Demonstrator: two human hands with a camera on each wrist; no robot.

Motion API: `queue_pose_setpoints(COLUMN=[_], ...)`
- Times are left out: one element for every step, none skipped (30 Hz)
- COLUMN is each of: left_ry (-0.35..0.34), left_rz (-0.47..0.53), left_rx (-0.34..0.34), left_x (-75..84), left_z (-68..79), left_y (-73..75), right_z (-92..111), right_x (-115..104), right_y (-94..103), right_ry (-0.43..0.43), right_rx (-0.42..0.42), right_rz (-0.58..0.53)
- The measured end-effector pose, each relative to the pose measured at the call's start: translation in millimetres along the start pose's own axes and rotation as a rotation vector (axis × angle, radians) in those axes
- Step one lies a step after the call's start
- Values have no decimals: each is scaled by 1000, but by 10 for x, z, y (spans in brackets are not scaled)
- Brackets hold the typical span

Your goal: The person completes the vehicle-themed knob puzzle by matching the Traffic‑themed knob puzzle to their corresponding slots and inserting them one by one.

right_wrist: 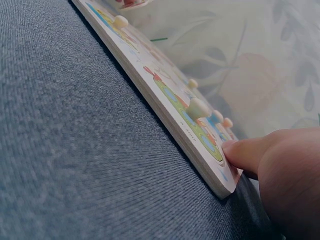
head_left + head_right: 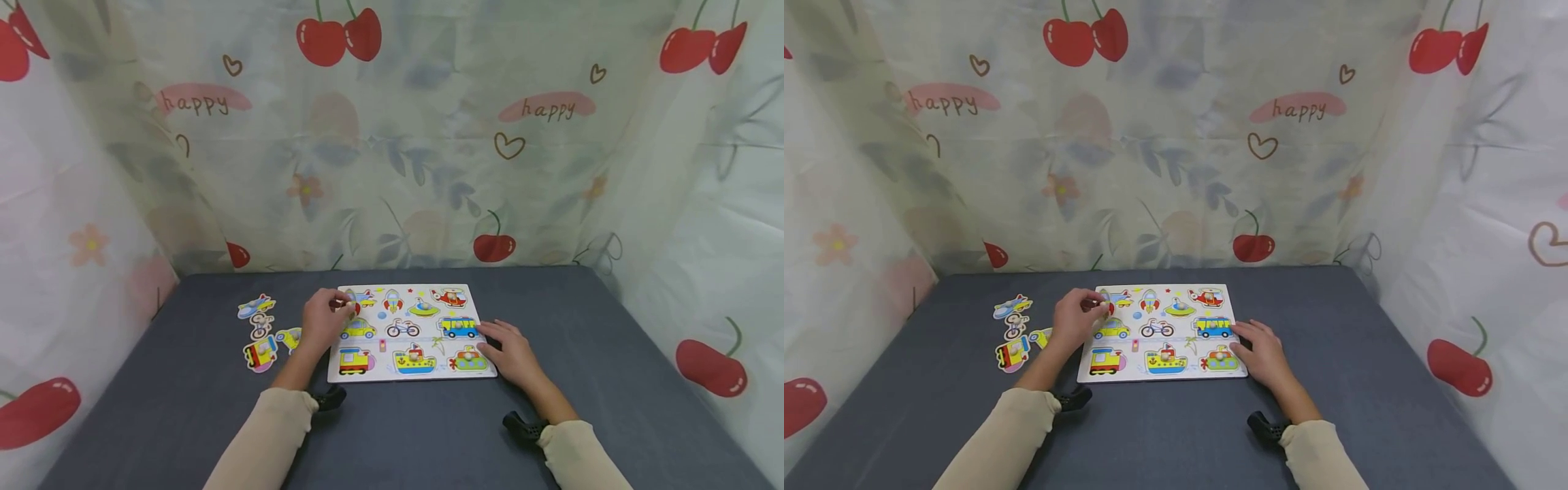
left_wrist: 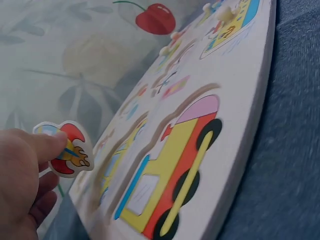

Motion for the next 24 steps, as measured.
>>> queue_pose_setpoints(left_ry=[-7, -12, -17, -18, -14, -12, -9, -9, -12, -13, -18, -21, -24, -29, -30, -31, -30, -25, -25, -24, -21, -21, -20, -21], left_rz=[17, 33, 47, 60, 69, 76, 83, 84, 84, 84, 82, 81, 80, 75, 73, 73, 69, 68, 66, 68, 70, 71, 73, 74], left_rx=[11, 20, 27, 31, 33, 33, 32, 32, 33, 36, 40, 44, 46, 47, 47, 47, 46, 47, 50, 55, 59, 63, 66, 67], left_x=[1, -1, -5, -5, -5, -7, -7, -10, -12, -12, -12, -9, -6, -6, -3, -1, 0, 2, 5, 10, 17, 23, 32, 40], left_z=[4, 8, 13, 22, 32, 43, 51, 55, 57, 60, 58, 57, 54, 49, 46, 40, 36, 30, 24, 16, 9, 2, -3, -9], left_y=[-19, -40, -60, -81, -104, -126, -147, -169, -188, -204, -218, -231, -245, -258, -270, -282, -294, -305, -314, -322, -331, -340, -350, -361], right_z=[-4, -7, -8, -8, -6, -3, 1, 4, 6, 7, 7, 7, 5, 4, 3, 2, 1, 1, 2, 3, 4, 5, 6, 8], right_x=[-2, -3, -6, -7, -9, -11, -10, -12, -13, -14, -16, -18, -18, -19, -19, -17, -15, -14, -13, -16, -17, -20, -24, -29], right_y=[1, 3, 5, 6, 10, 13, 14, 17, 19, 19, 18, 18, 18, 18, 18, 18, 16, 17, 17, 18, 19, 20, 21, 23], right_ry=[-2, -3, -4, -4, -3, -3, -4, -3, -4, -4, -4, -6, -7, -8, -10, -10, -12, -12, -12, -7, -5, -3, -2, 2], right_rx=[0, -2, -3, -3, -3, -3, -3, -2, -2, -2, -4, -4, -4, -4, -4, -4, -3, -3, -2, -1, 1, 4, 5, 6], right_rz=[1, 2, 2, 4, 3, 2, 0, -3, -5, -7, -10, -12, -14, -16, -15, -13, -11, -8, -6, -1, 2, 4, 3, 4])
Point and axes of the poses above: each hand's wrist, its own z-axis away from the middle knuckle, its own y-axis out of the back of the hand, x = y × z, the point moved 3 cm from there along -z, towards the middle knuckle, and after that the axes turned 14 degrees about z, right-handed, at the moved point
